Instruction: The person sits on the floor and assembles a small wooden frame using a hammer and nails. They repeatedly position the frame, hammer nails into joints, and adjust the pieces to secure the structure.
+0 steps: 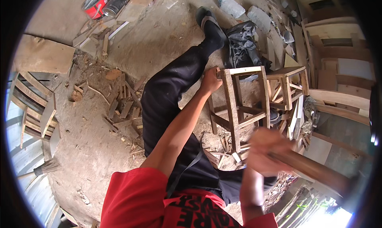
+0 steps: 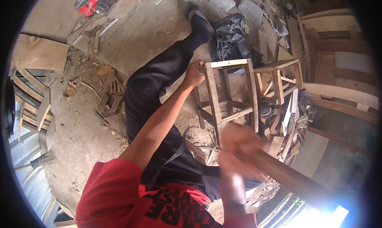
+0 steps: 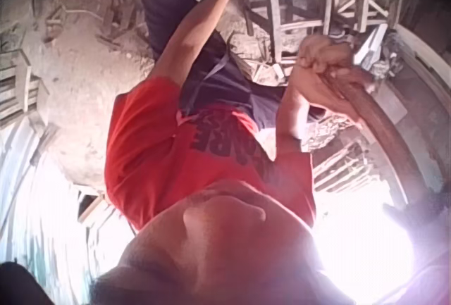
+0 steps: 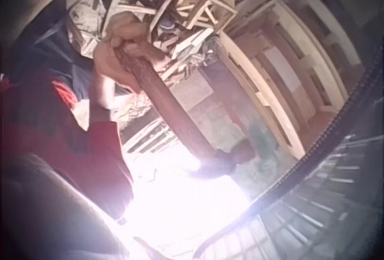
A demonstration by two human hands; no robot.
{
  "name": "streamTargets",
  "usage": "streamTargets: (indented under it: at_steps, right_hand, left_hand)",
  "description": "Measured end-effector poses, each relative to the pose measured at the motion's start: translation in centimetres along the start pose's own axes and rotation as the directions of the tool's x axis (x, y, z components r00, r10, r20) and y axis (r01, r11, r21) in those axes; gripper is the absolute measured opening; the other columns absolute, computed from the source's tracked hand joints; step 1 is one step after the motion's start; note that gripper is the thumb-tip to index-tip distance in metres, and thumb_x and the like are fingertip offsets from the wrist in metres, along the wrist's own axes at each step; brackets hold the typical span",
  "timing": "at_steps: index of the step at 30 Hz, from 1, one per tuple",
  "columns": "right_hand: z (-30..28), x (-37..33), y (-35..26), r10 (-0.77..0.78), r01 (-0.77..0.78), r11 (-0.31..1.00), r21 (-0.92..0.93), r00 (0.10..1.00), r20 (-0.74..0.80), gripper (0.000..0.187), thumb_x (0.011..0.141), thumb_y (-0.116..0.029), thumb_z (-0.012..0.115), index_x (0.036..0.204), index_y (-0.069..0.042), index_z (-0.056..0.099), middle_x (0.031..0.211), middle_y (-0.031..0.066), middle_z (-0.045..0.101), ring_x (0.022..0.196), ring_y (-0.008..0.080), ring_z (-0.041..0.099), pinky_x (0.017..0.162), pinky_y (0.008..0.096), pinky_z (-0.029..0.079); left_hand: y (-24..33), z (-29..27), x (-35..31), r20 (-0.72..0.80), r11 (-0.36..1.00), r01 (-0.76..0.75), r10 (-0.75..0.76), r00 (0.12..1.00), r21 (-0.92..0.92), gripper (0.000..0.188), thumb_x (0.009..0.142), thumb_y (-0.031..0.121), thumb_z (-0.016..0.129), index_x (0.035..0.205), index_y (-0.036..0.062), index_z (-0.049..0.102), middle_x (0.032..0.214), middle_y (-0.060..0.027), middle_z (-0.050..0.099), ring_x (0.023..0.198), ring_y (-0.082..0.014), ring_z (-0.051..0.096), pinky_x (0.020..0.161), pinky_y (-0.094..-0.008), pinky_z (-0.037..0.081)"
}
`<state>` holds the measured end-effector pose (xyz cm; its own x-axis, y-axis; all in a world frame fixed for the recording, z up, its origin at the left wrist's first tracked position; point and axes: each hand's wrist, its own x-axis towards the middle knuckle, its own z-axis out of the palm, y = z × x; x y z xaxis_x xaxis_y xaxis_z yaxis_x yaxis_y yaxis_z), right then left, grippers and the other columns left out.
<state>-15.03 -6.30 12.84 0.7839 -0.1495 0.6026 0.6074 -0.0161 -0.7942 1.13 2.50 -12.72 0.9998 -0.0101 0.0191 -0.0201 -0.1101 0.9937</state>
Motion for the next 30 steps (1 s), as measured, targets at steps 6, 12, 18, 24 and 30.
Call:
streamTargets:
  at_steps: [6,12,18,24,30]
  right_hand:
    - [1.4,-8.6,5.7,0.887,-0.863,0.411,-0.295,0.453,-0.088,0.053,0.107,-0.054,0.031,0.093,-0.006,0.048,0.060,-0.0010,0.040,0.045,0.0065,0.039,0.040,0.0220,0.032]
    - [3.3,-6.8,4.0,0.871,-0.880,0.450,-0.155,0.470,-0.141,0.057,0.105,-0.059,0.034,0.087,-0.006,0.047,0.056,-0.0028,0.036,0.041,0.0054,0.033,0.037,0.0227,0.029]
    - [2.6,-6.8,5.3,0.927,-0.932,0.317,-0.174,0.344,-0.153,0.054,0.105,-0.057,0.036,0.089,-0.006,0.048,0.057,-0.0037,0.036,0.042,0.0049,0.033,0.038,0.0220,0.029]
    - [2.5,-6.0,5.8,0.959,-0.945,0.240,-0.223,0.267,-0.099,0.056,0.106,-0.055,0.033,0.081,-0.007,0.045,0.055,-0.0053,0.035,0.042,0.0053,0.034,0.036,0.0249,0.028]
    - [4.3,-4.2,2.8,0.859,-0.867,0.496,-0.047,0.498,-0.121,0.056,0.104,-0.059,0.035,0.088,-0.005,0.045,0.059,-0.0037,0.038,0.045,0.0037,0.033,0.039,0.0210,0.028]
  left_hand:
    - [-0.6,0.0,0.9,-0.028,1.000,-0.002,0.001,1.000,-0.016,0.024,0.078,0.013,0.074,0.080,-0.0010,0.055,0.079,-0.0262,0.062,0.081,-0.0432,0.065,0.069,-0.0444,0.049]
    - [-0.7,-0.2,1.1,-0.005,1.000,0.008,-0.008,1.000,-0.017,0.024,0.075,0.012,0.075,0.081,-0.0007,0.055,0.078,-0.0244,0.063,0.080,-0.0411,0.066,0.068,-0.0429,0.049]
    - [-0.3,0.0,0.6,-0.018,1.000,0.015,-0.015,1.000,-0.004,0.025,0.079,0.017,0.075,0.080,0.0004,0.057,0.078,-0.0236,0.064,0.079,-0.0396,0.067,0.067,-0.0421,0.049]
    - [0.0,0.1,0.7,0.012,0.993,0.060,-0.059,0.998,-0.102,0.022,0.077,0.013,0.074,0.082,-0.0007,0.057,0.079,-0.0239,0.065,0.080,-0.0413,0.067,0.069,-0.0416,0.050]
    - [-1.4,0.2,1.2,-0.001,1.000,-0.019,0.019,1.000,0.003,0.017,0.073,0.002,0.065,0.087,-0.0023,0.057,0.083,-0.0272,0.063,0.089,-0.0463,0.063,0.072,-0.0465,0.049]
